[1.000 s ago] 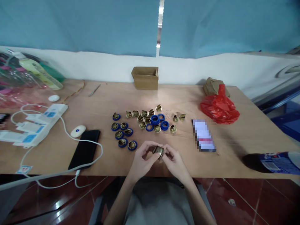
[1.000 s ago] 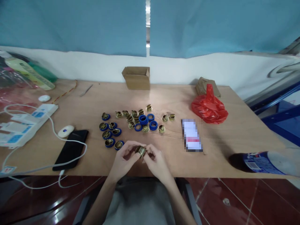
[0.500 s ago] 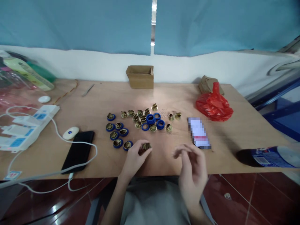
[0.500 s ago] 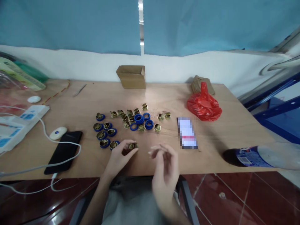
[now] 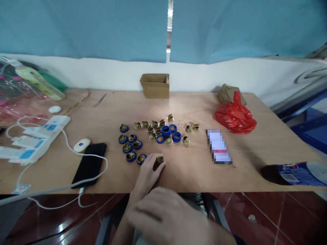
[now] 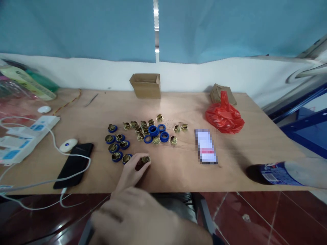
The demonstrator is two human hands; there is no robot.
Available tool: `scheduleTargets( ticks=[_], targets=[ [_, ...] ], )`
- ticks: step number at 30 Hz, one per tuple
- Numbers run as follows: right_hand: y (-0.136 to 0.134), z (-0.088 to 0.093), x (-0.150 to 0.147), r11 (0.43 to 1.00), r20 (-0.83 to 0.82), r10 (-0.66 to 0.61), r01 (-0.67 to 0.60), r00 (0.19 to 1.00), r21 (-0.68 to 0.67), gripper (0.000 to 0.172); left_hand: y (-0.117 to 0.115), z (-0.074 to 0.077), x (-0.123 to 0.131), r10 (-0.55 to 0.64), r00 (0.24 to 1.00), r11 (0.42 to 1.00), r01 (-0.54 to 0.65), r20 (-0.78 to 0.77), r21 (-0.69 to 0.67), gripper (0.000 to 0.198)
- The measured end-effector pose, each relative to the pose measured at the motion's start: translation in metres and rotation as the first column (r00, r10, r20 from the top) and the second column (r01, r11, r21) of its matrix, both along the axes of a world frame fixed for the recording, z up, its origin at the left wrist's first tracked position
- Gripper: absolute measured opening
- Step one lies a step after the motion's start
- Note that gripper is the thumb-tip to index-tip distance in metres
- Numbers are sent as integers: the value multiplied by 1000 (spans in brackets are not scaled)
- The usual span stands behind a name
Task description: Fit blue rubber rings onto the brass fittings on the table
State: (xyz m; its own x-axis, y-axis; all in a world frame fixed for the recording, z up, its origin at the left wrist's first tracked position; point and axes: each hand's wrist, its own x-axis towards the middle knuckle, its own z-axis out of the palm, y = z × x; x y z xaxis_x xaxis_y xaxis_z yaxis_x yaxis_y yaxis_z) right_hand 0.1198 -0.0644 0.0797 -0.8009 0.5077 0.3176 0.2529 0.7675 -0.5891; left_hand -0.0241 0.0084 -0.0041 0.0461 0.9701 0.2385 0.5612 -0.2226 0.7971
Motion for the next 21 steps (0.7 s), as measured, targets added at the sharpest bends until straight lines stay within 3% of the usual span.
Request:
scheduleTargets(
  ticks=[2,3,5,9,12,17,21],
  targets=[
    [38,23,11,984,-6,-173,173,985,34,31,1,-1,-1,-10,1000,1000,10,7,-4,20],
    [49,26,18,967,8,-251,251,968,29,33,1,0,-2,-15,1000,1000,15,9,-19,23],
    [57,17,31,930,22,-366,367,930,-19,33,1,0,-2,-12,1000,999,12,13,-52,30],
    [63,-16,48,835,-8,-544,540,839,-108,37,0,-1,-2,-3,1000,998,4,15,-60,33],
    [66,-19,48,831,-30,-535,519,844,-199,40,1,-2,-2,-13,1000,999,13,-4,-51,28],
    [64,-4,28,902,-7,-370,357,929,-243,36,2,-1,-1,-14,1000,999,15,14,-34,37],
    [68,-25,15,913,78,-364,372,928,-169,28,2,-2,-2,-36,999,999,37,23,-26,43]
  ],
)
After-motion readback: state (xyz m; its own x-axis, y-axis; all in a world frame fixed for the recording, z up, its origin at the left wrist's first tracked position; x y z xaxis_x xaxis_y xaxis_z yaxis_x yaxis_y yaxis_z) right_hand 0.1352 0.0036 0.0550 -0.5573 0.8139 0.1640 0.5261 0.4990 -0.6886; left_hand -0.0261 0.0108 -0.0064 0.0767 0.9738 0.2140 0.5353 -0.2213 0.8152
